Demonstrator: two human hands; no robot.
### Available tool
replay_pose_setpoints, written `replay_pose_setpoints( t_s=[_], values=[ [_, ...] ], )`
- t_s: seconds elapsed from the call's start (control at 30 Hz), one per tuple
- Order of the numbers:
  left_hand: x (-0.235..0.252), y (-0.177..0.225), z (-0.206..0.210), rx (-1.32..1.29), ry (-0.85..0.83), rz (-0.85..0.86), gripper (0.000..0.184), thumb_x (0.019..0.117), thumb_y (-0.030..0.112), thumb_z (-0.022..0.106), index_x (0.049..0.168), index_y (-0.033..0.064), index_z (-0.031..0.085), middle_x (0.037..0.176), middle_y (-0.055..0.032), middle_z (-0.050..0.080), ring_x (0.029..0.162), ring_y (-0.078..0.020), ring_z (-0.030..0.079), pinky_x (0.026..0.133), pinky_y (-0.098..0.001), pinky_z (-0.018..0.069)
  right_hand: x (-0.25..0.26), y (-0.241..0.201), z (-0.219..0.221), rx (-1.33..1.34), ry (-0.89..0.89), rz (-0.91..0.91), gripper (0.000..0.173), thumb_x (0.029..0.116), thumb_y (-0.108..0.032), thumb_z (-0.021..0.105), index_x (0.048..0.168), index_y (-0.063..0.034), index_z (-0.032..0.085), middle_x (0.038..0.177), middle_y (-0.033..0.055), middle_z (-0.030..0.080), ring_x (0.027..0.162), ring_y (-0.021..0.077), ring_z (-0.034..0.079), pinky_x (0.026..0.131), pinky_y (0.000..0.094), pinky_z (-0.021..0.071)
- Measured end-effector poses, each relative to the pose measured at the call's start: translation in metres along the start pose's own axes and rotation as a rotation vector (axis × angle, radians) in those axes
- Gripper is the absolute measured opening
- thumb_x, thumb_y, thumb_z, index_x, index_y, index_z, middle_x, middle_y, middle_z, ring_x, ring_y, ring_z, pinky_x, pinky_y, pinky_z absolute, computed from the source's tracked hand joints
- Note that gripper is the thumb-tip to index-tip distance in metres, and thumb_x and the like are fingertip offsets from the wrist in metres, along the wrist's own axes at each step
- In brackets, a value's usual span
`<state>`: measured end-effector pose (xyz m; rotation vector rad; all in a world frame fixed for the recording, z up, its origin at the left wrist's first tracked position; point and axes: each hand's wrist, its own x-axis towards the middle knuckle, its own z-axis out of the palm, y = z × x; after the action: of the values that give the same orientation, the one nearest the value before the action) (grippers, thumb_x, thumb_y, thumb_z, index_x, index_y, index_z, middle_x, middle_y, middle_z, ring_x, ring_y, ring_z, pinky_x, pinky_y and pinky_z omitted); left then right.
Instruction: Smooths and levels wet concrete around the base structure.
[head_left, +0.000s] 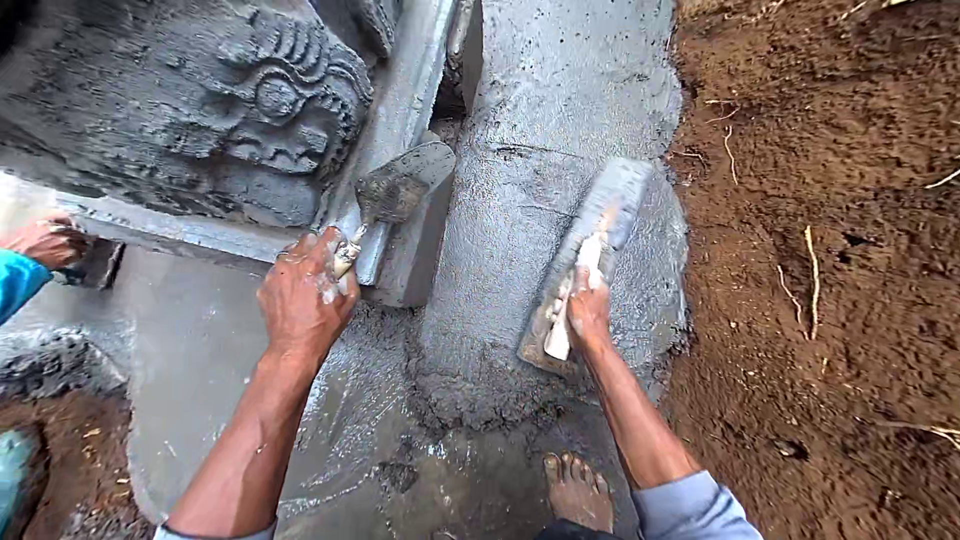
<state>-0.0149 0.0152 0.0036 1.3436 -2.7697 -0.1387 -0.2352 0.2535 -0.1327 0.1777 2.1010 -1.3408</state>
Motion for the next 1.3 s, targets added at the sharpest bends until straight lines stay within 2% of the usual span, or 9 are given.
replay_pose_setpoints(
  t_s=[0.1,0.2,0.33,0.57,0.67,0.77,0.97,1.17,1.3],
  values=[
    [-0.001,0.002,0.002,-0.002,-0.001,-0.003,0.029,0.0974,0.021,0.060,0.117,0.0001,0.064,0.110,-0.0314,0.065,0.101,-0.0564,0.064,0.071,-0.0738,0.0460,0.029,-0.030,0.053,0.067,-0.183,-0.048,0.050,0.1124,-0.047,0.033,0.126,-0.0033,0.054,0.074,0.0074,0.058,0.053,0.0177,0.059,0.052,0.0379,0.0564],
    [0.000,0.002,0.001,0.017,0.001,-0.006,0.027,0.0973,0.021,0.060,0.115,0.0010,0.064,0.109,-0.0303,0.065,0.100,-0.0543,0.065,0.070,-0.0718,0.0474,0.081,-0.069,0.111,0.028,-0.284,-0.062,0.057,0.1110,-0.050,0.032,0.128,-0.0017,0.056,0.093,0.0162,0.065,0.072,0.0265,0.066,0.068,0.0487,0.0577],
    [0.000,0.003,0.002,0.023,0.008,0.012,0.027,0.0973,0.020,0.062,0.115,-0.0001,0.065,0.105,-0.0299,0.066,0.097,-0.0540,0.066,0.069,-0.0714,0.0477,0.110,-0.092,0.155,0.065,-0.333,0.025,0.056,0.1111,-0.054,0.027,0.121,-0.0038,0.051,0.078,0.0093,0.056,0.054,0.0202,0.058,0.051,0.0394,0.0550],
    [-0.004,0.000,-0.001,0.015,-0.018,0.011,0.033,0.0983,0.022,0.060,0.123,0.0010,0.064,0.113,-0.0319,0.065,0.102,-0.0564,0.064,0.073,-0.0739,0.0465,-0.007,-0.016,0.163,-0.013,-0.432,0.100,0.058,0.1121,-0.051,0.029,0.137,-0.0008,0.044,0.079,0.0149,0.061,0.056,0.0248,0.063,0.053,0.0430,0.0586],
    [-0.006,-0.008,0.001,-0.010,-0.055,0.039,0.043,0.0997,0.027,0.060,0.135,0.0018,0.060,0.125,-0.0353,0.062,0.112,-0.0593,0.060,0.083,-0.0784,0.0436,-0.075,0.017,0.152,-0.161,-0.398,0.105,0.055,0.1123,-0.041,0.038,0.142,0.0049,0.049,0.104,0.0248,0.070,0.091,0.0336,0.072,0.084,0.0498,0.0594],
    [-0.003,-0.009,0.004,-0.027,-0.022,0.080,0.041,0.0996,0.028,0.056,0.124,-0.0044,0.061,0.114,-0.0388,0.062,0.105,-0.0626,0.061,0.079,-0.0788,0.0429,-0.082,0.008,0.137,-0.286,-0.381,0.093,0.056,0.1115,-0.039,0.043,0.143,0.0065,0.050,0.123,0.0281,0.067,0.116,0.0369,0.067,0.103,0.0516,0.0517],
    [-0.003,-0.011,0.005,-0.029,-0.008,0.080,0.043,0.1009,0.034,0.052,0.116,-0.0061,0.060,0.108,-0.0390,0.062,0.100,-0.0632,0.061,0.076,-0.0787,0.0420,-0.004,-0.008,0.080,-0.336,-0.218,0.026,0.063,0.1101,-0.051,0.038,0.141,0.0034,0.050,0.118,0.0307,0.067,0.109,0.0446,0.068,0.092,0.0620,0.0541],
    [-0.001,-0.014,0.009,-0.051,-0.002,0.086,0.050,0.1013,0.040,0.046,0.115,-0.0065,0.059,0.108,-0.0393,0.062,0.100,-0.0635,0.060,0.076,-0.0784,0.0422,0.018,0.007,0.008,-0.308,-0.165,0.053,0.062,0.1100,-0.054,0.036,0.132,0.0004,0.055,0.100,0.0255,0.068,0.083,0.0383,0.070,0.075,0.0562,0.0581],
    [-0.003,-0.007,0.005,-0.052,-0.020,0.060,0.043,0.1008,0.030,0.053,0.122,-0.0069,0.059,0.113,-0.0407,0.061,0.104,-0.0646,0.059,0.078,-0.0796,0.0415,0.011,0.023,-0.034,-0.238,-0.016,0.122,0.058,0.1110,-0.049,0.038,0.134,0.0013,0.056,0.105,0.0266,0.068,0.088,0.0380,0.069,0.082,0.0566,0.0567]
  ],
)
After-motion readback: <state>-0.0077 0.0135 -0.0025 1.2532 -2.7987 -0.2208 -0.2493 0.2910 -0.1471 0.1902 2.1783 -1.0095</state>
